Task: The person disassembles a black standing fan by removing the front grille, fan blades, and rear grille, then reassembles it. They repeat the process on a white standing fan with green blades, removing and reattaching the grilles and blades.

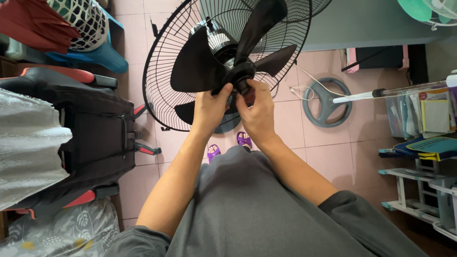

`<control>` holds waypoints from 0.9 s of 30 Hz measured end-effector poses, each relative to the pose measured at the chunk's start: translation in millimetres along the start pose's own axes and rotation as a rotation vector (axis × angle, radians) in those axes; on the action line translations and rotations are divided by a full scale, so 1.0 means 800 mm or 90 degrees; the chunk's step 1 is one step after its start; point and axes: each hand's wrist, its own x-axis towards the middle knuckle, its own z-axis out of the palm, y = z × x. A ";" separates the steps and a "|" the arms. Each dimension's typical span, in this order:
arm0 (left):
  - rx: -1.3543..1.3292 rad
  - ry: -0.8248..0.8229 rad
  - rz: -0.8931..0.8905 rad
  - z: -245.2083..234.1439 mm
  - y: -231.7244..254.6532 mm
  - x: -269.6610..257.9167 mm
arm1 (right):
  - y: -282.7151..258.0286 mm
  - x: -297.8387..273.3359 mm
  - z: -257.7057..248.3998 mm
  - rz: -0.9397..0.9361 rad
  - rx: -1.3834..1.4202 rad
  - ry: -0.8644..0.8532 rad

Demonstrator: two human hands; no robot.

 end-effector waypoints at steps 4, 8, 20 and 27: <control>0.001 0.002 -0.013 0.000 0.000 0.000 | -0.003 0.010 -0.002 0.180 0.001 -0.041; -0.003 0.005 -0.018 0.001 -0.002 0.000 | -0.010 0.015 -0.006 0.166 -0.008 -0.039; 0.006 0.016 -0.011 0.001 0.003 -0.003 | -0.007 0.015 -0.005 0.115 -0.014 -0.029; 0.025 0.006 -0.013 0.000 0.010 -0.003 | -0.004 0.006 -0.007 0.326 0.138 -0.013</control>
